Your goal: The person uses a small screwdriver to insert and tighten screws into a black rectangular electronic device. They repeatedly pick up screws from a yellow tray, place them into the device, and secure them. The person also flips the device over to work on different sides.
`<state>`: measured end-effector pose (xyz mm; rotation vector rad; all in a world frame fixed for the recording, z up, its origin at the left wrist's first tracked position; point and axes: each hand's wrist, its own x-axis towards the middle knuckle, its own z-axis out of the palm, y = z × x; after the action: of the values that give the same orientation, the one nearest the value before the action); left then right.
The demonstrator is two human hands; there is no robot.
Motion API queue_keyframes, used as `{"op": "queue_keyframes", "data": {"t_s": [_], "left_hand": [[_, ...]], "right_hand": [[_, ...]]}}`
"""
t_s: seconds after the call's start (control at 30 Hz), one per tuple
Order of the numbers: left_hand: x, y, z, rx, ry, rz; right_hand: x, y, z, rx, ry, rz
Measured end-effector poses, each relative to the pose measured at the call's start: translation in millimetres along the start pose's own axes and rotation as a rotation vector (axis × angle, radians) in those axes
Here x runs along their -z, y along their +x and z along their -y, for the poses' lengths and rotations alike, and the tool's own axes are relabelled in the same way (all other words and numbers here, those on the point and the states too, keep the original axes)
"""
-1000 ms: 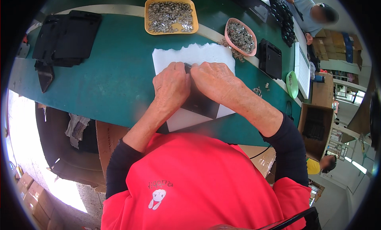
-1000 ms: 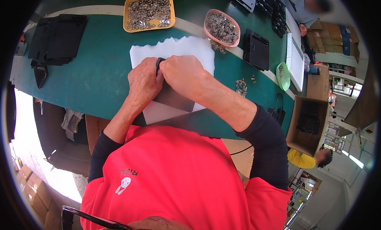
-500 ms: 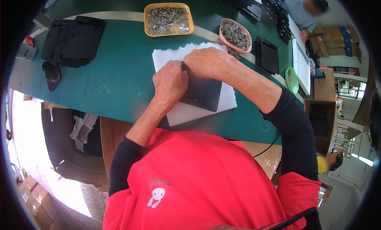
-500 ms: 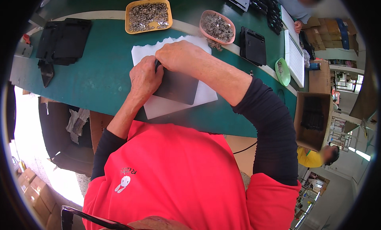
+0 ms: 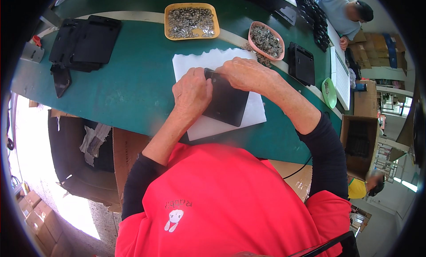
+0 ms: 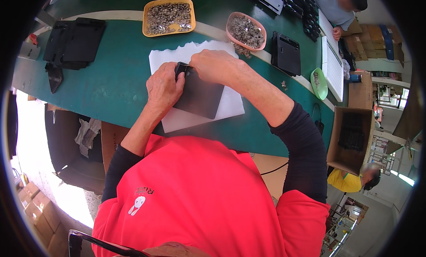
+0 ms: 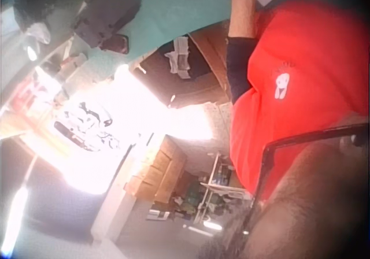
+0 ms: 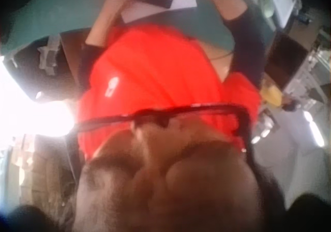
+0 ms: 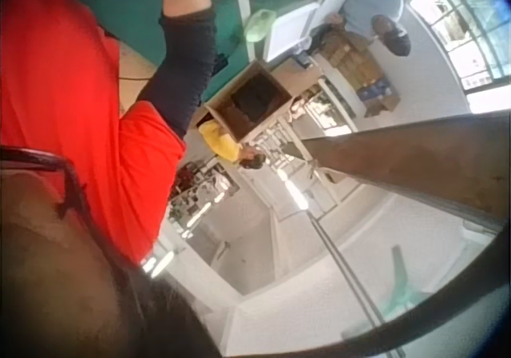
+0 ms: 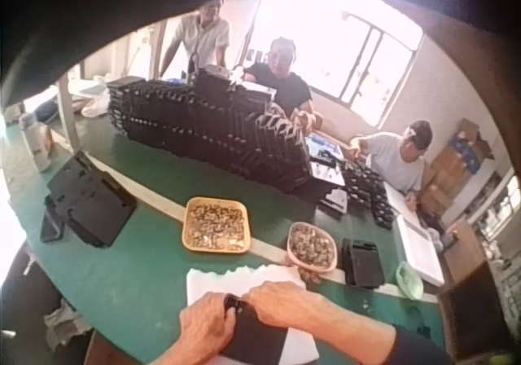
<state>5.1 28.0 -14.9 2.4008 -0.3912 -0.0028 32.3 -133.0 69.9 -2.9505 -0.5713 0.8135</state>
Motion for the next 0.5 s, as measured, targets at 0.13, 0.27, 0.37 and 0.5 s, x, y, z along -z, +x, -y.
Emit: {"op": "queue_keyframes", "data": {"t_s": [0.13, 0.27, 0.37, 0.5], "left_hand": [[-2.5, -1.3, 1.1, -0.012, -0.013, -0.022], [-2.2, -1.7, 1.3, -0.02, -0.019, -0.022], [-2.1, -2.3, 0.9, -0.016, -0.018, -0.022], [-2.2, -2.3, 2.7, -0.015, -0.023, -0.009]], "right_hand": [[-3.6, -7.6, 0.8, -0.003, -0.01, -0.023], [-6.3, -12.3, 4.0, -0.028, -0.008, -0.039], [-11.4, -13.1, 3.1, -0.021, -0.024, -0.064], [-14.8, -15.0, 14.6, -0.02, -0.099, -0.102]]}}
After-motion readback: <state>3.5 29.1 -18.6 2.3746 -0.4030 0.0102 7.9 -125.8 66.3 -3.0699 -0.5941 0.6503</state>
